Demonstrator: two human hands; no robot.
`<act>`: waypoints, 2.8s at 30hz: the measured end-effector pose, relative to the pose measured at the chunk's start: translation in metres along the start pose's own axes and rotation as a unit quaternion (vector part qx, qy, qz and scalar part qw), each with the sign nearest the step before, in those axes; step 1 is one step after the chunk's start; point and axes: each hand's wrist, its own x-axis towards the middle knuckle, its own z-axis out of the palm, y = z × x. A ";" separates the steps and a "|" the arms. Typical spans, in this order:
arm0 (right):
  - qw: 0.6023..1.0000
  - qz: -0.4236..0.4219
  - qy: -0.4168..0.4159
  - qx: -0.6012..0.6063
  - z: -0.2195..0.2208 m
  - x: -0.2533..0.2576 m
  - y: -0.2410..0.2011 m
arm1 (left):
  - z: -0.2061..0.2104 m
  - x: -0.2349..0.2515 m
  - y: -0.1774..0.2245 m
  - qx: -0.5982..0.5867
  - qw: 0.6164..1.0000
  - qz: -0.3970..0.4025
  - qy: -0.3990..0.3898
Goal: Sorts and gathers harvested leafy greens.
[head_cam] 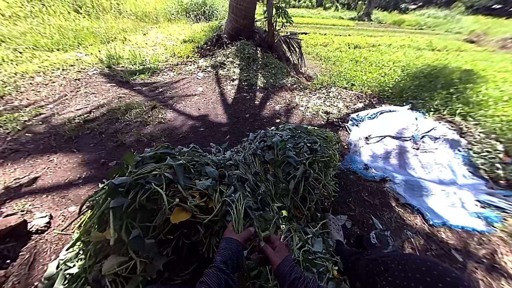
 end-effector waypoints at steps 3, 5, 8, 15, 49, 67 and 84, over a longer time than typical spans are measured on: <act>0.995 -0.029 -0.047 -0.085 -0.002 0.000 0.005 | 0.000 0.004 -0.004 0.064 0.998 -0.001 0.003; 0.994 -0.012 -0.057 -0.093 -0.002 0.002 0.005 | 0.001 0.005 -0.006 0.097 0.995 0.008 0.002; 0.993 0.108 -0.051 0.017 0.007 0.007 -0.003 | 0.005 0.001 -0.006 0.132 0.991 0.030 -0.014; 0.982 0.126 0.128 0.056 0.012 0.037 0.010 | 0.020 0.003 -0.019 0.058 0.997 0.038 0.022; 0.853 -0.011 -0.139 -0.503 -0.011 -0.034 0.005 | -0.025 0.020 0.006 -0.311 0.936 0.075 0.144; 0.973 -0.047 -0.141 -0.177 0.016 0.005 -0.047 | -0.033 0.003 0.006 -0.289 0.955 0.062 -0.018; 0.914 -0.030 0.102 -0.392 -0.072 0.089 -0.057 | -0.086 -0.005 0.044 -0.412 0.896 0.064 0.153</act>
